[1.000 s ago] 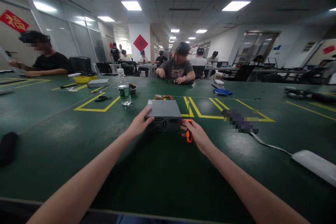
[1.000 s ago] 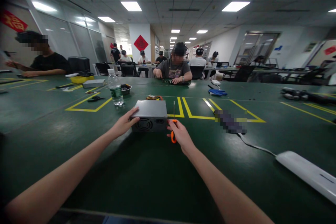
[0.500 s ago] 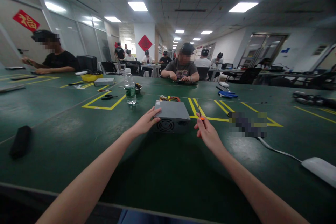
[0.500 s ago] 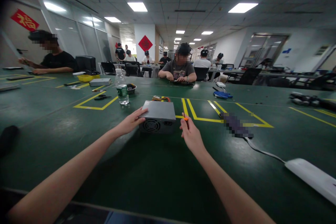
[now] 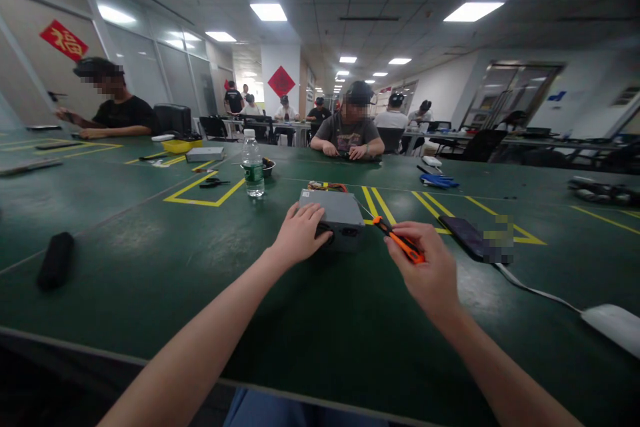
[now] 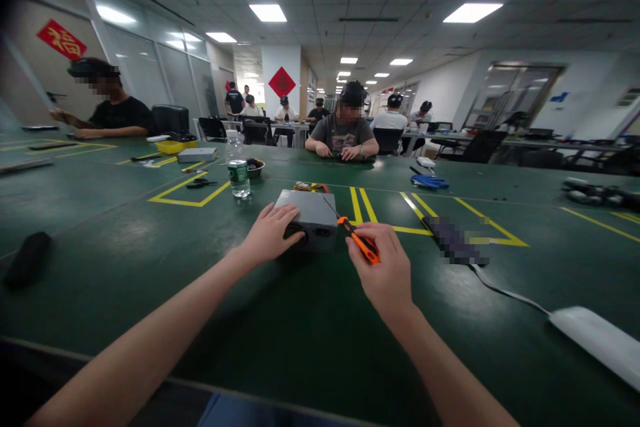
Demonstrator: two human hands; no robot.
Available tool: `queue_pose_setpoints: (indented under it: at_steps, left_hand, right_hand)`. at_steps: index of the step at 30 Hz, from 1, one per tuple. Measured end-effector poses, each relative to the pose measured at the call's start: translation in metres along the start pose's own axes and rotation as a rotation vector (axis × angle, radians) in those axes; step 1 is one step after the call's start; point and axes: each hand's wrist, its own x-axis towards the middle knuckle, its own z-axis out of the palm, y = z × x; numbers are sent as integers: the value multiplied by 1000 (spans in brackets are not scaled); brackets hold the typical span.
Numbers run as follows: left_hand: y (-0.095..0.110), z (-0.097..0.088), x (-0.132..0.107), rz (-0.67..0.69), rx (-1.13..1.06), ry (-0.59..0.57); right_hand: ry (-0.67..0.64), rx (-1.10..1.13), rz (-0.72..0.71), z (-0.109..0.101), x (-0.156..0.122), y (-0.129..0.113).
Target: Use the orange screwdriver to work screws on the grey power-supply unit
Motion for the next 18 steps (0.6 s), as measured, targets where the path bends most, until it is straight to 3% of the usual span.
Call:
queue_pose_setpoints:
  at_steps: [4,7,13,18]
  left_hand:
    - [4,9,2,-11,51,86]
    - [0,12,2,2,65,114]
    - [4,11,1,8,3,144]
    - [15,12,1,-30,51,154]
  right_hand:
    - [96,25,4,-2,-3,-7]
    - [118,77,-169,-2,-6,-15]
    - [-130,-49,-558,2,-14,-14]
    - [-268,-121,-707,5,-16,-6]
